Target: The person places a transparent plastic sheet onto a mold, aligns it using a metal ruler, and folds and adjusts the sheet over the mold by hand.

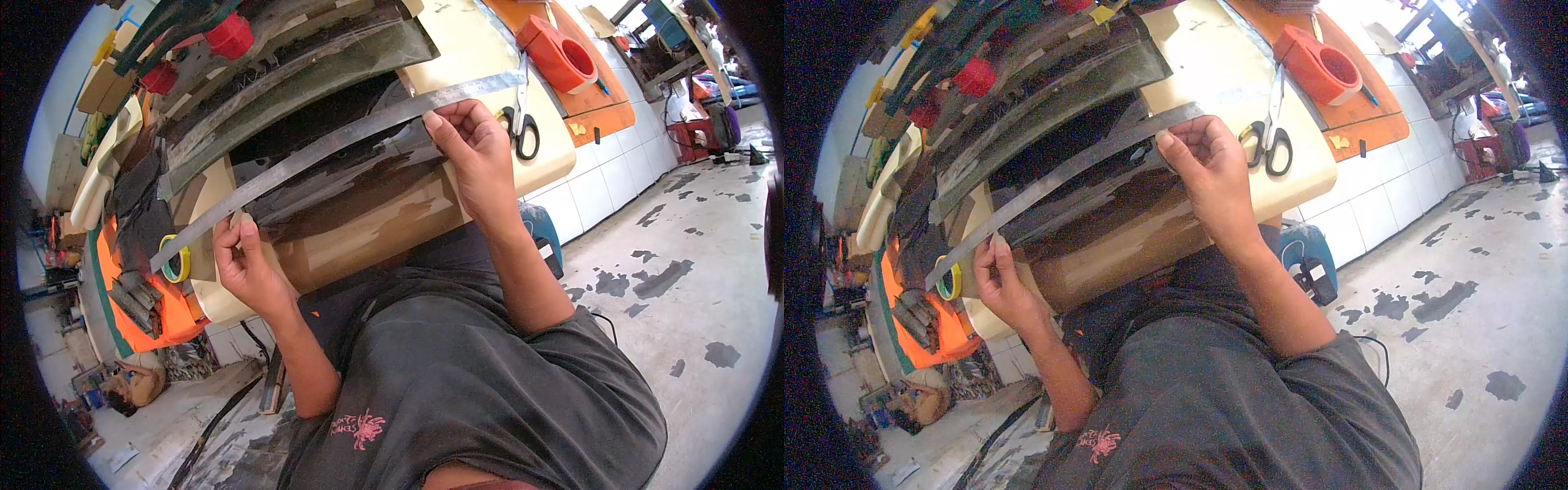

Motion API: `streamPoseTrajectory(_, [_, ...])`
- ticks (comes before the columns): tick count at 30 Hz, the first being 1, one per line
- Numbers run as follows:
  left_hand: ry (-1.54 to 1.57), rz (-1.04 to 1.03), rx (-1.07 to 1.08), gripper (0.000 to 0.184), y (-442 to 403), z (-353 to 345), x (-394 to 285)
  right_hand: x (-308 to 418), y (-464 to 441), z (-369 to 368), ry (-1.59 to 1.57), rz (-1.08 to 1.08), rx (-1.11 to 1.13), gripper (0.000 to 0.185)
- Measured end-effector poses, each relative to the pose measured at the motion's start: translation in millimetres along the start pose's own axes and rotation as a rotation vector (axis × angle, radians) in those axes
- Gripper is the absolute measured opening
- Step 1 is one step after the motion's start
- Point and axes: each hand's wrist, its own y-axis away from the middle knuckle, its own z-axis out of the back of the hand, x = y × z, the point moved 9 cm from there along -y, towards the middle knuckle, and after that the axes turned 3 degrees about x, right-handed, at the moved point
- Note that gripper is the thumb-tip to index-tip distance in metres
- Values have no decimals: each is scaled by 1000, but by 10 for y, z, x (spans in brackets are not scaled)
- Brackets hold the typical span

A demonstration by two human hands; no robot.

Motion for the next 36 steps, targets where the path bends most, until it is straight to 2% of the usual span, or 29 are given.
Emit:
streamPoseTrajectory(12, [7, 4, -3, 11, -5, 2, -8, -19, 4, -7, 8, -13, 4, 25])
streamPoseTrajectory(21, [5, 14, -13, 10, -3, 8, 9, -2, 38, 30, 91, -16, -57, 17])
streamPoseTrajectory(32, [-24, 18, -14, 12, -7, 21, 12, 133, 62, -9, 68, 174, -89, 15])
streamPoseTrajectory(36, [-20, 20, -10, 11, -3, 9, -1, 163, 85, -16, 120, 142, -93, 18])
